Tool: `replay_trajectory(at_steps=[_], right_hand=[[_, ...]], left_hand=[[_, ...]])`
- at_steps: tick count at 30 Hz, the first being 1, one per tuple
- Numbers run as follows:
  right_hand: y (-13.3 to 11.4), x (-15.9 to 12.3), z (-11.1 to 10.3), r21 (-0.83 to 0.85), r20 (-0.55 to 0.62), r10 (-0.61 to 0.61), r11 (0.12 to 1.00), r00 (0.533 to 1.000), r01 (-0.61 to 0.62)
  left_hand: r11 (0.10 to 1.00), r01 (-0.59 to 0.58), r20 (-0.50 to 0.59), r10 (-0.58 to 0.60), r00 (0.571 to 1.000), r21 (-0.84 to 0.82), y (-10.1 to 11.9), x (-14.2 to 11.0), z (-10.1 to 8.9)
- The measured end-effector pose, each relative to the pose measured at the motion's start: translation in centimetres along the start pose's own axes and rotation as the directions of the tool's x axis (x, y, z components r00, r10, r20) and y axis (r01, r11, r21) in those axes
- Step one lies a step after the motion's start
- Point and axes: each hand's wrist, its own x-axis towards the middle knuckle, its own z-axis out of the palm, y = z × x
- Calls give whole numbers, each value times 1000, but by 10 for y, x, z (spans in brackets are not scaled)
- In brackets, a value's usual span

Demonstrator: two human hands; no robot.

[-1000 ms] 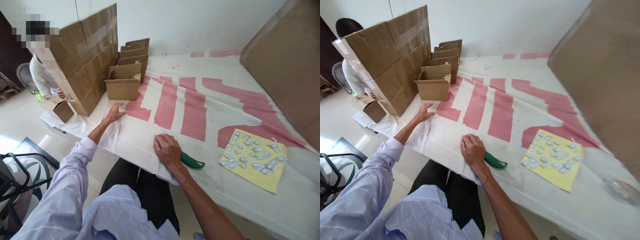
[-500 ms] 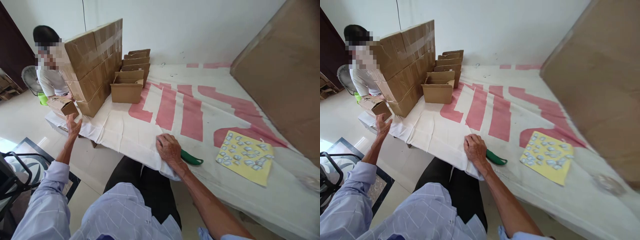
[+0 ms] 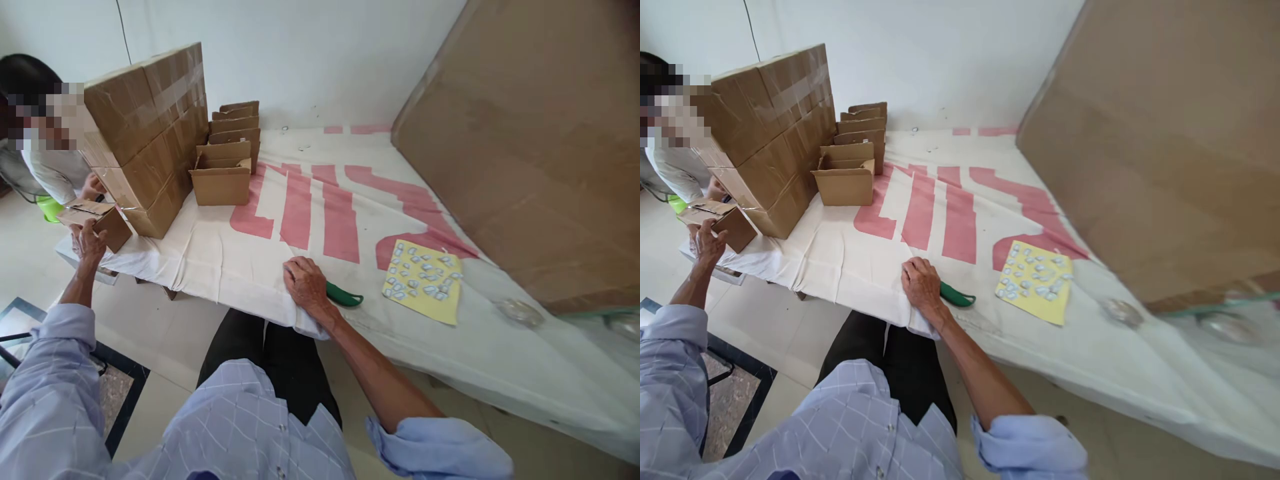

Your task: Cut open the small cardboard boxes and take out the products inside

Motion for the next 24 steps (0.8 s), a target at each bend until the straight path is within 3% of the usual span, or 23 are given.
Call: replay_trajectory(at_steps=[7,24], right_hand=[[-2,5,-3,26,-2,9,1000,1000,-9],[0,4,-1,31,-4,16,999,1000,-16]], left_hand=[[996,-50,-28,52,998,71,11,6,-4],[994,49,21,-51,998,101,20,19,-8]])
